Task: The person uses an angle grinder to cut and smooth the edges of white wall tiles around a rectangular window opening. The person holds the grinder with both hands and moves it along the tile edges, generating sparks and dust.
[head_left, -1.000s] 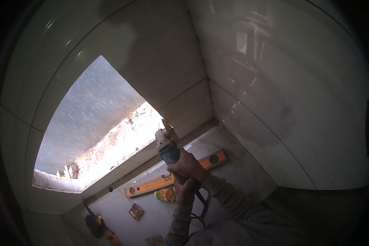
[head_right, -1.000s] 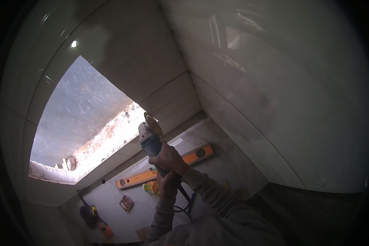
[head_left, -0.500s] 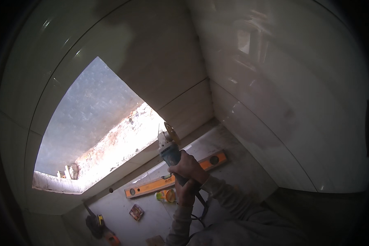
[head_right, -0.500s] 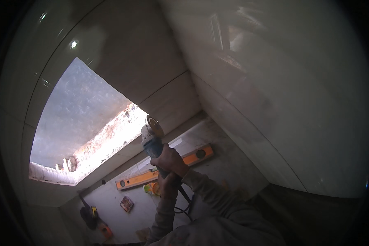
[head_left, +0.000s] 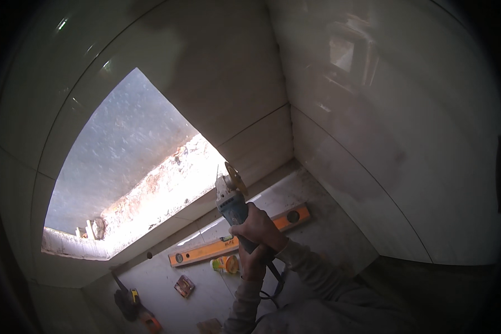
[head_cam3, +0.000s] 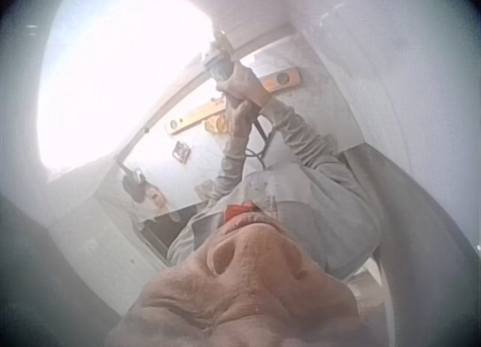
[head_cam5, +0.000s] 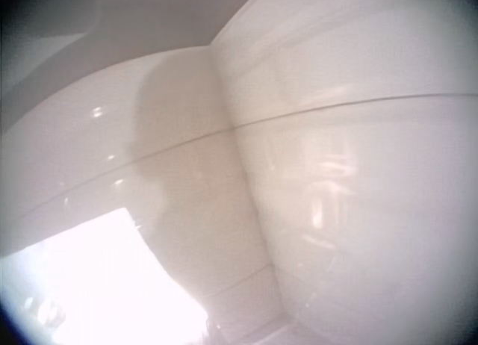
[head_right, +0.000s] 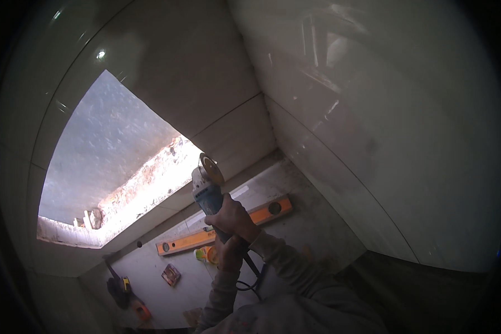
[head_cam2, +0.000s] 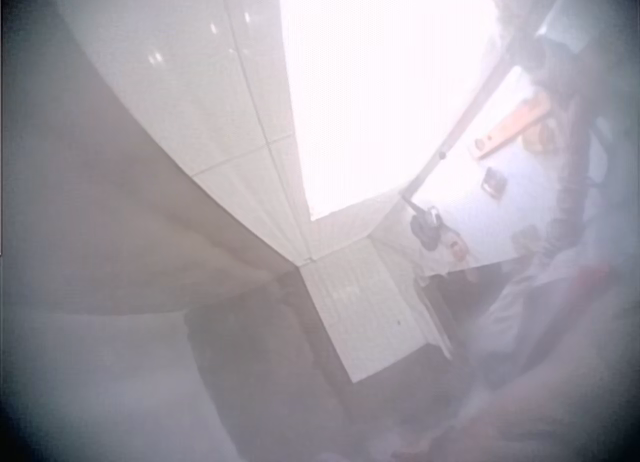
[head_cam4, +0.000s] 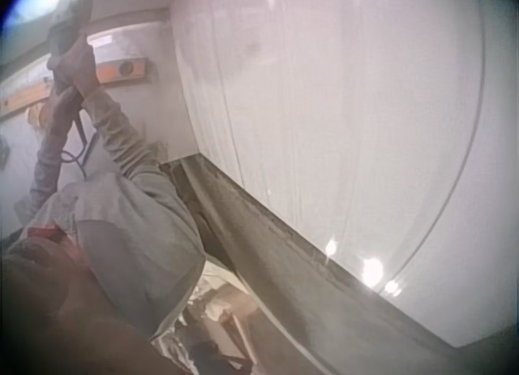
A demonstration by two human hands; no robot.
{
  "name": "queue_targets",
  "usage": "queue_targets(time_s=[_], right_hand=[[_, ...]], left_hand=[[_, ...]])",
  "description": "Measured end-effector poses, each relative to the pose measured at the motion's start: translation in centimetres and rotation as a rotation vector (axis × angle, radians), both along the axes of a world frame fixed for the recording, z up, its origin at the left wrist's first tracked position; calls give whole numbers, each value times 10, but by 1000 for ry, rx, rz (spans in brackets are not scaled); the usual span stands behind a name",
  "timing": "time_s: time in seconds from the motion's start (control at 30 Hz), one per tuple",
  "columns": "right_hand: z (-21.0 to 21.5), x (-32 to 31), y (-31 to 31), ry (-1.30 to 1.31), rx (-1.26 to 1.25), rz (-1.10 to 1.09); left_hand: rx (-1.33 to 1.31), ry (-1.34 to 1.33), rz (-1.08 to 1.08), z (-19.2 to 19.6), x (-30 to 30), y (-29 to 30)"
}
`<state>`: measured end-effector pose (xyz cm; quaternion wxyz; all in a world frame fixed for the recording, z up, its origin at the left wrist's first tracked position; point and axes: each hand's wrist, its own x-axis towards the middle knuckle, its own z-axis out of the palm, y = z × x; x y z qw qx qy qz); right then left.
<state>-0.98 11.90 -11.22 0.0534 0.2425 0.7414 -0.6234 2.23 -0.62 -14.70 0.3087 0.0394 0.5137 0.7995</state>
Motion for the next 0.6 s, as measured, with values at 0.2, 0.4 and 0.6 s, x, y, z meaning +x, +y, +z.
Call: queue_targets(time_s=[0.2,0.4,0.6], right_hand=[[-9,-1,2,-5,-8,18],[-12,-4,2,-18,6,25],[-14,-8,3,-44,1,34]], left_hand=[[25,-26,-9,-5,0,1],[-13,-35,-5,-11,-3,1],[-39,-39,-27,-6,-6,3]])
